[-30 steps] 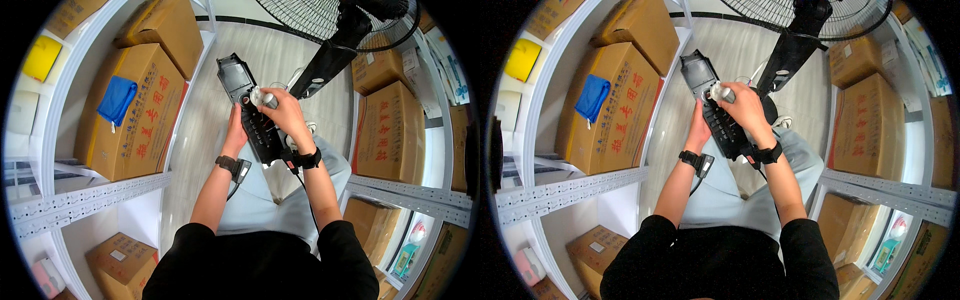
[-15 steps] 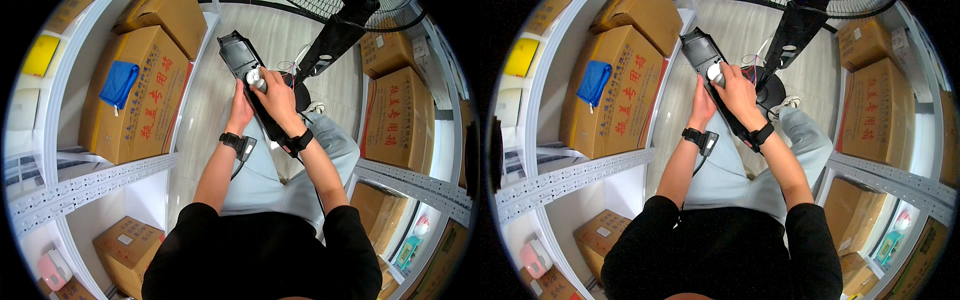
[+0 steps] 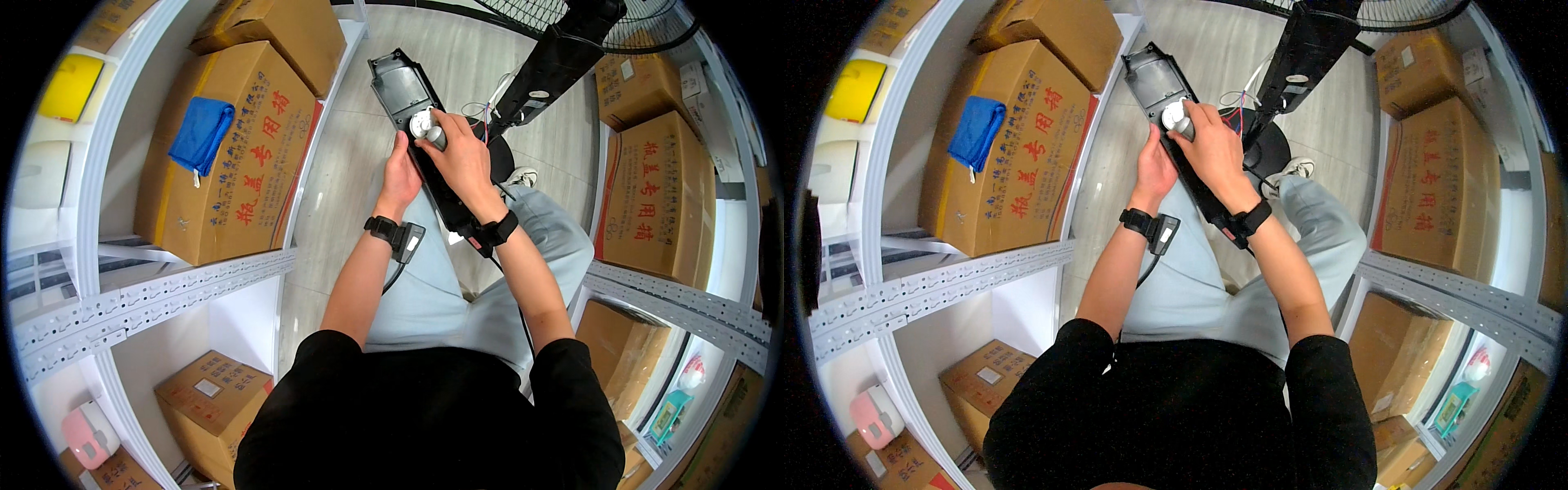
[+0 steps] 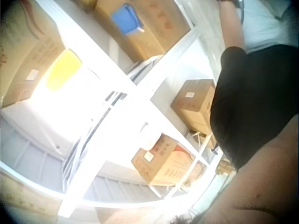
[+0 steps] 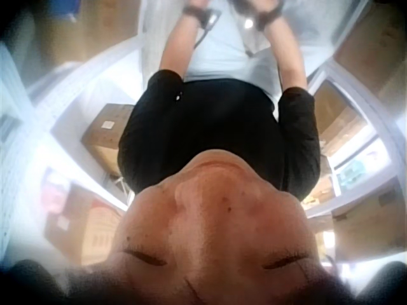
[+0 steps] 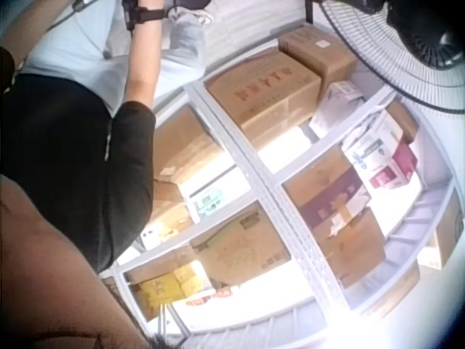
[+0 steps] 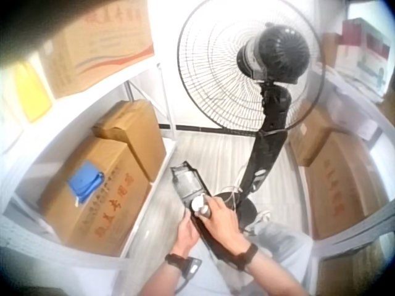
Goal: The person uses a screwdriver to adjust screws on the internal components of a disassembled fan control box. They then reattach the control box to the fan stand and secure it with screws.
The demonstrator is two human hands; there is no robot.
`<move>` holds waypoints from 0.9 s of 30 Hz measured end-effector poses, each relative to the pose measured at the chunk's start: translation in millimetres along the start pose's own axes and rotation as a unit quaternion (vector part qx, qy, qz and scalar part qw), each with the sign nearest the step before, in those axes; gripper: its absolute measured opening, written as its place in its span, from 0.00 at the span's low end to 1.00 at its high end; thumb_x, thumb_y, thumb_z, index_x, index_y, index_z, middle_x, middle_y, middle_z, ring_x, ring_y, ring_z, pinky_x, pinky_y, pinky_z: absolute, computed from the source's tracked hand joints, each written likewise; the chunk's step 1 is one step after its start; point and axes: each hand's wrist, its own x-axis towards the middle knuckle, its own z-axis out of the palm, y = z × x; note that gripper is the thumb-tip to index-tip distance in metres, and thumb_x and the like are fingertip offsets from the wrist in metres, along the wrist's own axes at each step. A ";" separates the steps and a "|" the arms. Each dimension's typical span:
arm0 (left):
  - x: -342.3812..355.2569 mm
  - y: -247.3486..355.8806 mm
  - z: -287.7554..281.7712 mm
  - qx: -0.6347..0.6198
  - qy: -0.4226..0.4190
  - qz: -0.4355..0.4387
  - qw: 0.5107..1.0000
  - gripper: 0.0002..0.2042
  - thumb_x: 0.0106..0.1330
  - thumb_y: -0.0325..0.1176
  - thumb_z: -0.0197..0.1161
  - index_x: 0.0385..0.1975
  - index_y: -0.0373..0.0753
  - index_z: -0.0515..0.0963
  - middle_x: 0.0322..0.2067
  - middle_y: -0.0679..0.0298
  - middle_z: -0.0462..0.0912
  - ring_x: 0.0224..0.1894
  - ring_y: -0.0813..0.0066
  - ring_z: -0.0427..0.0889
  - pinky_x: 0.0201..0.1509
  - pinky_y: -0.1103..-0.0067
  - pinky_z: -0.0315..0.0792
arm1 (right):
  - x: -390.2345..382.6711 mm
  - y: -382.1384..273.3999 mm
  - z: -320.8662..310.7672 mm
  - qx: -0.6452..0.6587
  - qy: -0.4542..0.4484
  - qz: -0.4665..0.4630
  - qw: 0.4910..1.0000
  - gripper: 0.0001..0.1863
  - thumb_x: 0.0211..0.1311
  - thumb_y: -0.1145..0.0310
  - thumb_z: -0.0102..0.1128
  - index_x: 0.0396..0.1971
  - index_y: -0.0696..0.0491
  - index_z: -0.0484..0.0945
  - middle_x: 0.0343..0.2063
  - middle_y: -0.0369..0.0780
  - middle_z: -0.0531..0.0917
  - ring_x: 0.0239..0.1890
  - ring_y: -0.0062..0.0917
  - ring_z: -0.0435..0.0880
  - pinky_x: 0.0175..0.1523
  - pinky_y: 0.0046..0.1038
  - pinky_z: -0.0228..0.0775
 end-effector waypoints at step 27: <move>-1.3 1.8 6.0 0.019 0.004 0.011 1.000 0.22 0.77 0.47 0.42 0.61 0.37 0.64 0.58 0.60 0.72 0.60 0.68 0.72 0.65 0.70 0.64 | -1.6 13.3 -0.2 0.030 -0.023 0.006 0.999 0.26 0.50 0.58 0.72 0.50 0.49 0.77 0.45 0.40 0.82 0.44 0.38 0.83 0.43 0.35 0.76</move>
